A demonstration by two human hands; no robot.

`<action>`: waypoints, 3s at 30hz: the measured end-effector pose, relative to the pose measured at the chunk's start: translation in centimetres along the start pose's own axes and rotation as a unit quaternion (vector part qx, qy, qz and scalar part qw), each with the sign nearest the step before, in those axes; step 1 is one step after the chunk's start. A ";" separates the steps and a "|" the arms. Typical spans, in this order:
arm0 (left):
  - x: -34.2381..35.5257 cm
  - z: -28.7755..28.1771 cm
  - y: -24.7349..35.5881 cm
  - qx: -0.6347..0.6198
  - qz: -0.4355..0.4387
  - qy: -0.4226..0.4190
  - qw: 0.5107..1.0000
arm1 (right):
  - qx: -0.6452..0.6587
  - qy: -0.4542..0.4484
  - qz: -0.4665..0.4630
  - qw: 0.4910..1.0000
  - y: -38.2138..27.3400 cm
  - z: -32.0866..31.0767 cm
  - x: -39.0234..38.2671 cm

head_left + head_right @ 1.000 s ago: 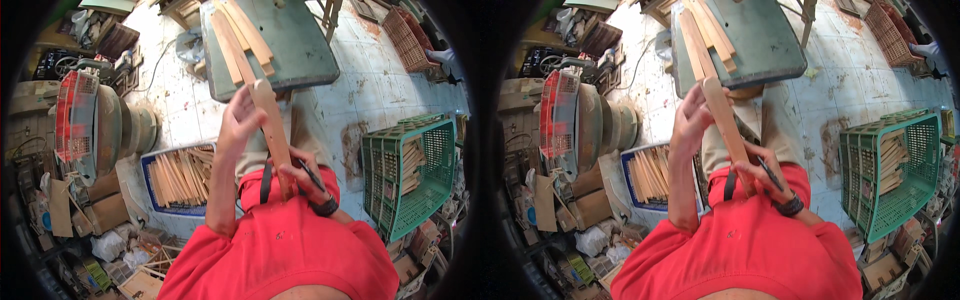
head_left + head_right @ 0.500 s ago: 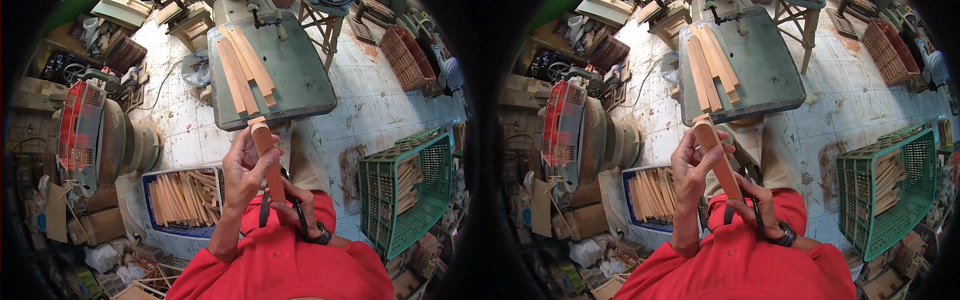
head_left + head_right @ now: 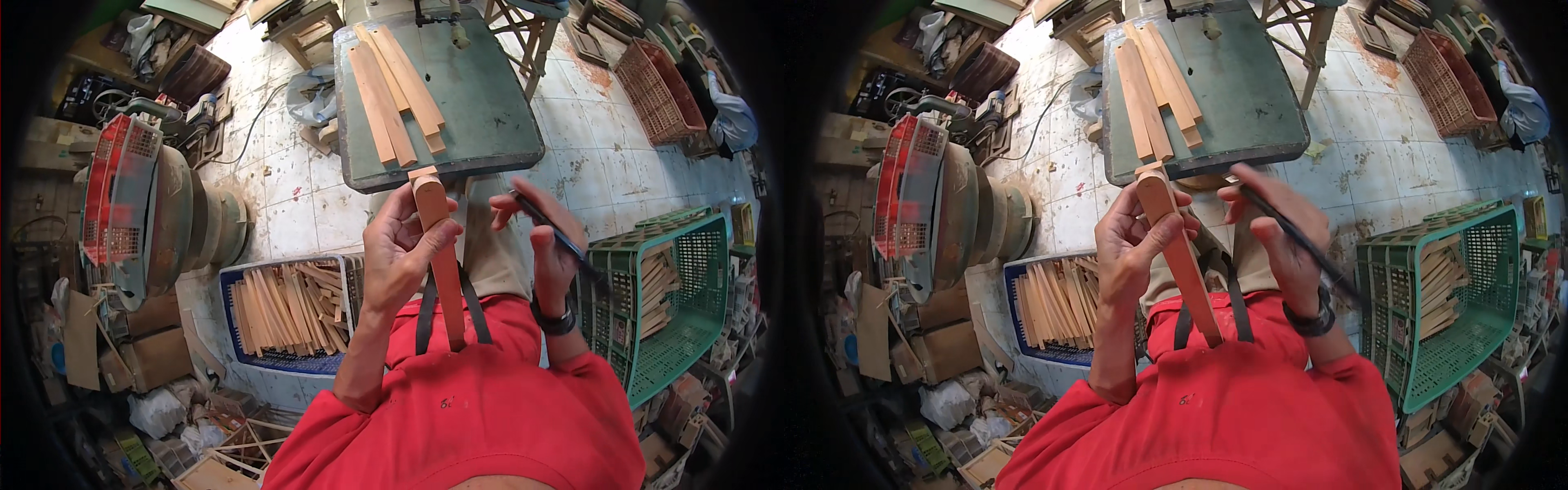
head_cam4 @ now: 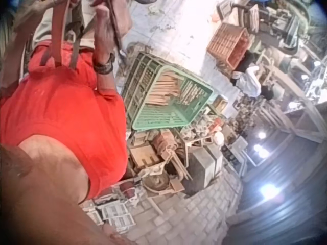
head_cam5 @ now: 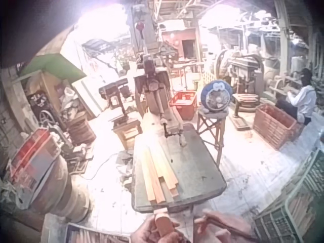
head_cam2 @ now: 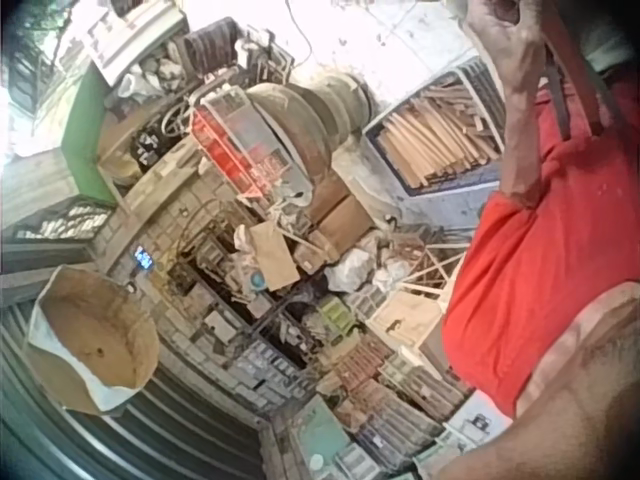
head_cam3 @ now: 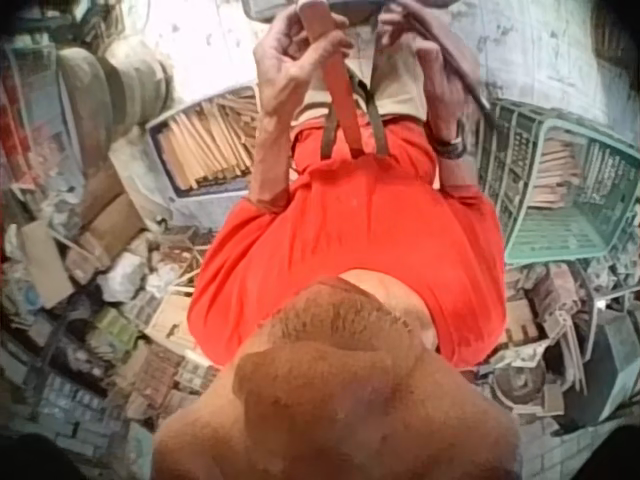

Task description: The person repeatedly picks up small wooden pieces from a green crate and uses a chisel to shave off the rounded edges. After each piece is worked on, it is placed into a blue crate. The process is repeated for multiple pieces throughout the clip.

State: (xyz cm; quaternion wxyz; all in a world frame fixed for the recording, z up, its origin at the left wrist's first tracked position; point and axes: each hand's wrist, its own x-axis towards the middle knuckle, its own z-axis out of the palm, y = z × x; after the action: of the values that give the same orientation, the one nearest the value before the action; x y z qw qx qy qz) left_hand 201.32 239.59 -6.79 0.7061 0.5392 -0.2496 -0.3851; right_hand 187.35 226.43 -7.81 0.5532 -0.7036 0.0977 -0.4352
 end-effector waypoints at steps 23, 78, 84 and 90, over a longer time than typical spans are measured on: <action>-0.4 1.0 0.3 0.060 0.014 -0.011 0.998 | -0.010 -0.016 0.036 0.999 -0.9 2.5 4.0; 2.3 -1.1 -2.9 0.117 0.049 0.086 0.988 | -0.068 -0.031 0.154 0.985 1.6 4.8 -2.6; 1.9 0.6 -2.6 0.237 0.057 0.042 0.969 | 0.015 0.104 0.306 0.946 2.8 6.2 -6.7; -0.3 -2.8 -3.9 0.154 0.055 -0.186 0.969 | 0.339 0.367 0.271 0.822 3.9 -0.2 -1.5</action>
State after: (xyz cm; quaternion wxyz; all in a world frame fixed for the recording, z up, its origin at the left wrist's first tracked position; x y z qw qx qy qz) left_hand 202.20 240.94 -11.29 0.5759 0.5456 -0.4622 -0.3963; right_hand 187.63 225.78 -11.89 0.7760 -0.2047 0.3268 -0.4991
